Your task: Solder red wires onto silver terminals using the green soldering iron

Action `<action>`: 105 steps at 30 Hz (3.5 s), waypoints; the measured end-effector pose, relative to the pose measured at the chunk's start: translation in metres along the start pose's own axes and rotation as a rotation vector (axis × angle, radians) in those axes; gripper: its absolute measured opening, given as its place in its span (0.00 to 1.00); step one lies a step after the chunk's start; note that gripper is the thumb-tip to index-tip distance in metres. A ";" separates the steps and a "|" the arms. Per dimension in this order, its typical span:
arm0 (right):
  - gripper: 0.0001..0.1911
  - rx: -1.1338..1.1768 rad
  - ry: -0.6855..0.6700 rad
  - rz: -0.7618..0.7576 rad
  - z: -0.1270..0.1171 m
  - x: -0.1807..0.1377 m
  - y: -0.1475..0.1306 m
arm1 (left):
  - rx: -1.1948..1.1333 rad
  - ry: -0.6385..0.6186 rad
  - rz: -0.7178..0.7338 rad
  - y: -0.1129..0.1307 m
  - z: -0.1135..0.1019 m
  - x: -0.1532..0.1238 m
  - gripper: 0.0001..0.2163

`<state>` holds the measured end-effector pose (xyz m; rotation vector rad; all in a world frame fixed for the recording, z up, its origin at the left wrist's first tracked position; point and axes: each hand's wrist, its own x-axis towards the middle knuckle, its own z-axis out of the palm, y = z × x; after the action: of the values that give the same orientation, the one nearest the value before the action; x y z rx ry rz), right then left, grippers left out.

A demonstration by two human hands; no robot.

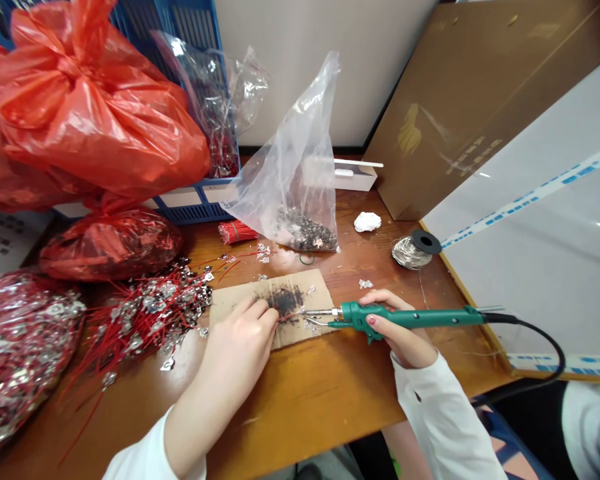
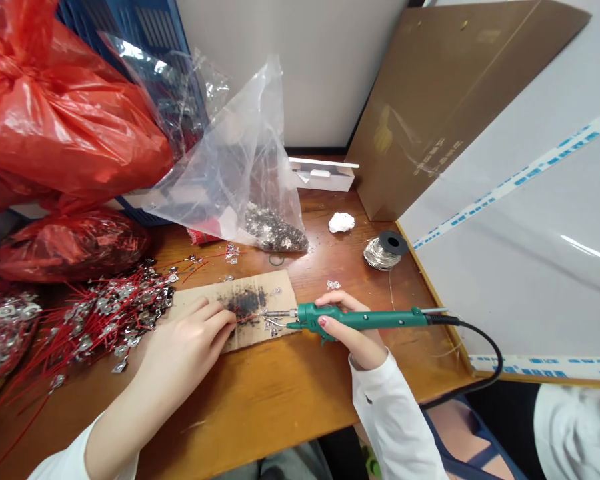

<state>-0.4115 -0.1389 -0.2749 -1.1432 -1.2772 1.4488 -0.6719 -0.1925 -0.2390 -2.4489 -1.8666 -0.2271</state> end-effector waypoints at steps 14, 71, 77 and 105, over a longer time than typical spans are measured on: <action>0.13 -0.044 -0.031 -0.018 -0.002 0.000 0.001 | 0.011 0.053 0.046 0.001 0.004 0.000 0.09; 0.17 0.353 -0.001 -0.058 0.003 0.005 0.003 | -0.041 0.172 0.006 -0.013 -0.002 -0.004 0.08; 0.17 0.349 0.046 -0.126 0.003 0.006 0.005 | -0.036 0.194 0.006 -0.014 -0.002 -0.004 0.10; 0.14 0.197 0.031 -0.387 -0.001 0.006 0.013 | -0.012 0.168 0.006 -0.018 -0.004 -0.004 0.12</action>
<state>-0.4126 -0.1342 -0.2883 -0.7368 -1.2235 1.2299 -0.6907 -0.1917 -0.2362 -2.3604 -1.7929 -0.4304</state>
